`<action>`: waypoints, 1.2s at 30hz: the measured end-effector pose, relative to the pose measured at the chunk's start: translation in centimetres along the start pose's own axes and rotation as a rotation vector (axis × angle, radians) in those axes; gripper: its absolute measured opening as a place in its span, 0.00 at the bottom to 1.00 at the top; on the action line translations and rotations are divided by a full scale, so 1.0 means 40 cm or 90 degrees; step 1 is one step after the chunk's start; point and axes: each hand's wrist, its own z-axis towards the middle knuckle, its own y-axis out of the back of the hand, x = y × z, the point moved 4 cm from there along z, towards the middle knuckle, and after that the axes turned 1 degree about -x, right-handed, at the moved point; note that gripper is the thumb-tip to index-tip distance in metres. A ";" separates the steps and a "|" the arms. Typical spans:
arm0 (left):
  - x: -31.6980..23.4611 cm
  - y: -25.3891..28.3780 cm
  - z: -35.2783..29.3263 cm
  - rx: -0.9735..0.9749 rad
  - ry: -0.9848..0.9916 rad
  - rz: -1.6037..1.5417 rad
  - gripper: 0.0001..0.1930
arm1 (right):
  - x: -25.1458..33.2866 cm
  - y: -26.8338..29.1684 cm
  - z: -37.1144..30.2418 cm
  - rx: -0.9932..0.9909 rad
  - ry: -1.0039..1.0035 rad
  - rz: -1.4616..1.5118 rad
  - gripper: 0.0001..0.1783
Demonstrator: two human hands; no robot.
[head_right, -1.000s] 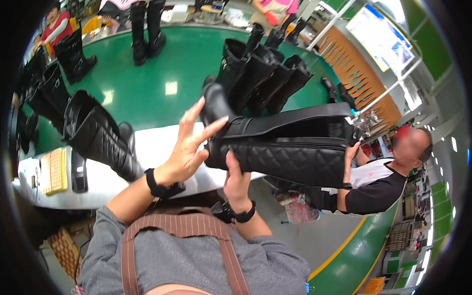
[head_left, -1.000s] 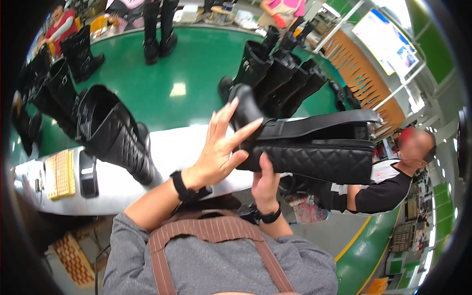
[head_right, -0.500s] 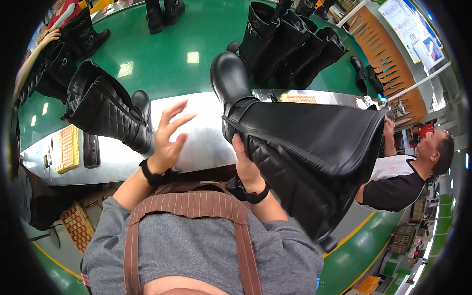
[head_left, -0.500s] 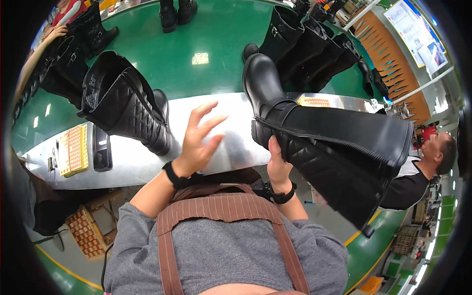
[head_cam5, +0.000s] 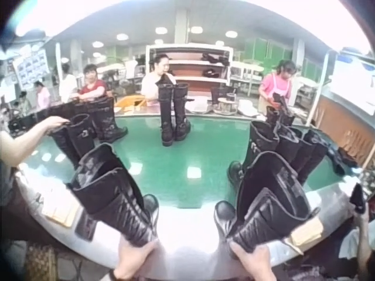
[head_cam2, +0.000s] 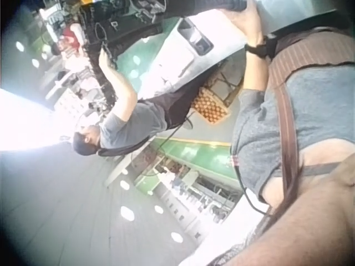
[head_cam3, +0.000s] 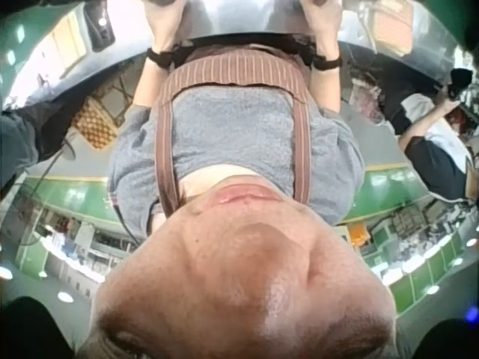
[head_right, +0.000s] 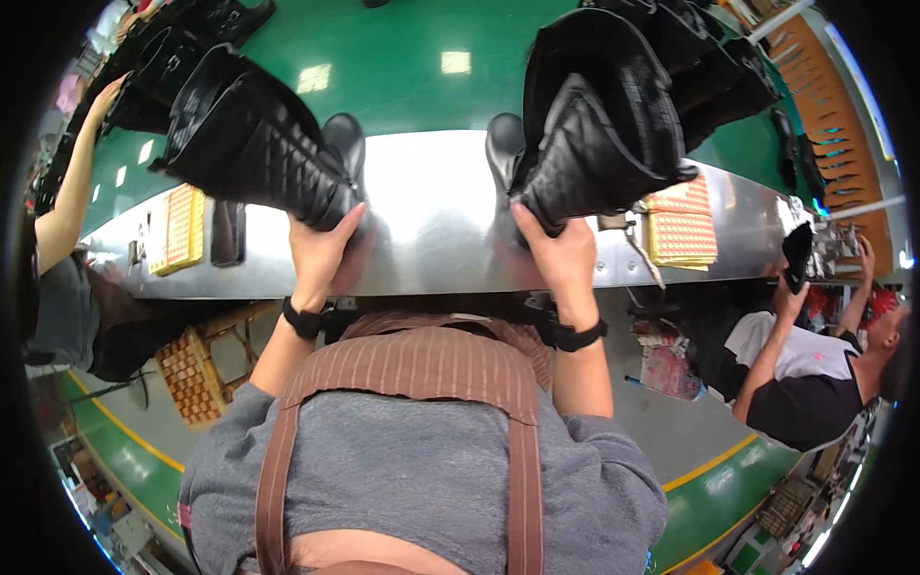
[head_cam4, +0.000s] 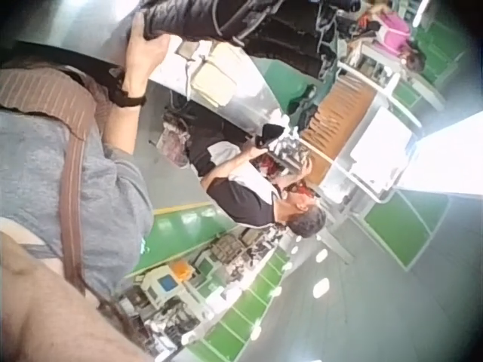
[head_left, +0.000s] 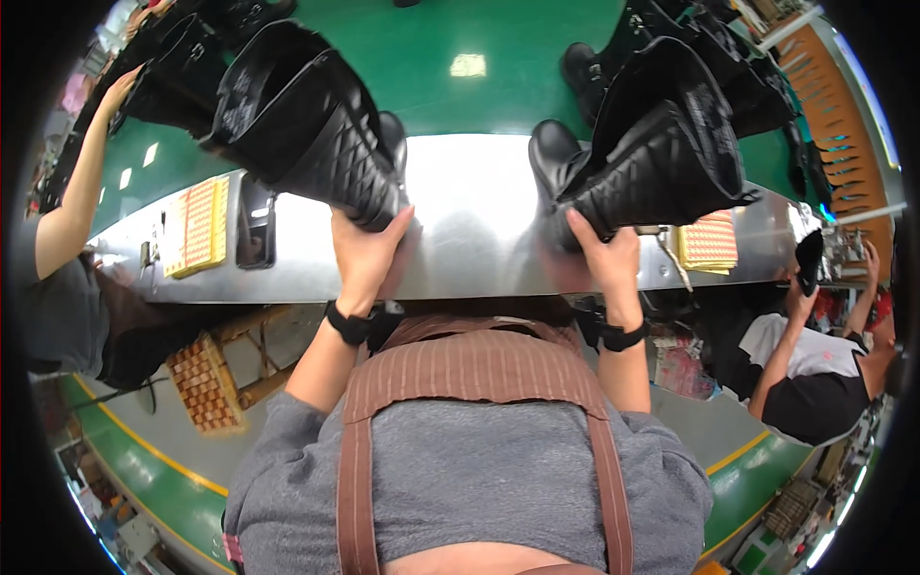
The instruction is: Inspecting and checking the quality of black tall boots on a production line, including checking zippers and applying stickers.
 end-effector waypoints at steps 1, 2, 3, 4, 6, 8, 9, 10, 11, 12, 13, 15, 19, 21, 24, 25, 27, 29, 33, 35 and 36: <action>0.011 0.004 0.007 -0.017 0.058 0.012 0.32 | 0.001 0.001 -0.003 0.005 0.015 0.025 0.25; 0.018 0.008 0.017 0.007 0.097 0.026 0.29 | -0.002 0.002 -0.005 0.008 0.009 0.035 0.25; 0.021 0.010 0.021 0.015 0.115 -0.025 0.26 | -0.002 0.003 -0.008 0.013 0.017 0.073 0.24; 0.023 0.015 0.023 0.012 0.143 -0.061 0.22 | -0.005 0.003 -0.008 0.019 0.018 0.087 0.24; 0.017 0.011 0.008 0.010 0.130 -0.204 0.20 | -0.011 0.000 -0.005 0.023 0.017 0.078 0.23; 0.001 0.001 -0.007 0.021 0.084 -0.332 0.15 | -0.019 -0.006 0.000 0.034 0.013 0.091 0.22; -0.015 0.002 -0.011 0.022 0.004 -0.298 0.15 | -0.025 -0.009 0.001 0.034 0.011 0.096 0.21; -0.031 0.001 -0.015 0.024 -0.063 -0.256 0.14 | -0.030 -0.012 0.003 0.033 0.006 0.098 0.21; -0.038 -0.002 -0.023 0.008 -0.062 -0.275 0.13 | -0.033 -0.014 0.004 0.019 0.022 0.109 0.20; -0.046 -0.004 -0.024 0.006 -0.065 -0.273 0.13 | -0.036 -0.017 0.004 0.021 0.029 0.111 0.20; -0.060 -0.005 -0.026 0.006 -0.095 -0.282 0.14 | -0.038 -0.019 0.004 0.016 0.038 0.122 0.20; -0.095 -0.003 -0.026 0.009 -0.185 -0.253 0.15 | -0.042 -0.021 0.004 0.008 0.040 0.133 0.20; -0.137 -0.004 -0.026 0.038 -0.151 -0.337 0.17 | -0.036 -0.021 0.002 -0.012 0.050 0.120 0.19; -0.147 0.000 -0.029 0.056 -0.094 -0.398 0.16 | -0.031 -0.021 0.001 -0.007 0.042 0.116 0.18; -0.153 0.005 -0.030 0.088 -0.026 -0.464 0.14 | -0.023 -0.017 -0.003 -0.013 0.065 0.141 0.18; -0.156 0.006 -0.029 0.089 -0.023 -0.473 0.14 | -0.024 -0.015 -0.003 -0.021 0.059 0.137 0.18; -0.159 0.008 -0.029 0.090 -0.020 -0.481 0.15 | -0.031 -0.018 -0.002 -0.018 0.039 0.100 0.18; -0.162 0.013 -0.030 0.072 -0.035 -0.473 0.15 | -0.040 -0.025 0.002 -0.013 0.033 0.126 0.21; -0.161 0.019 -0.029 0.084 -0.022 -0.501 0.15 | -0.037 -0.012 -0.023 -0.170 0.203 0.151 0.38; -0.157 0.021 -0.023 0.108 0.000 -0.520 0.16 | -0.036 0.008 -0.060 -0.274 0.248 0.106 0.40; -0.154 0.022 -0.018 0.106 0.009 -0.512 0.16 | -0.027 0.025 -0.089 -0.362 0.302 0.074 0.43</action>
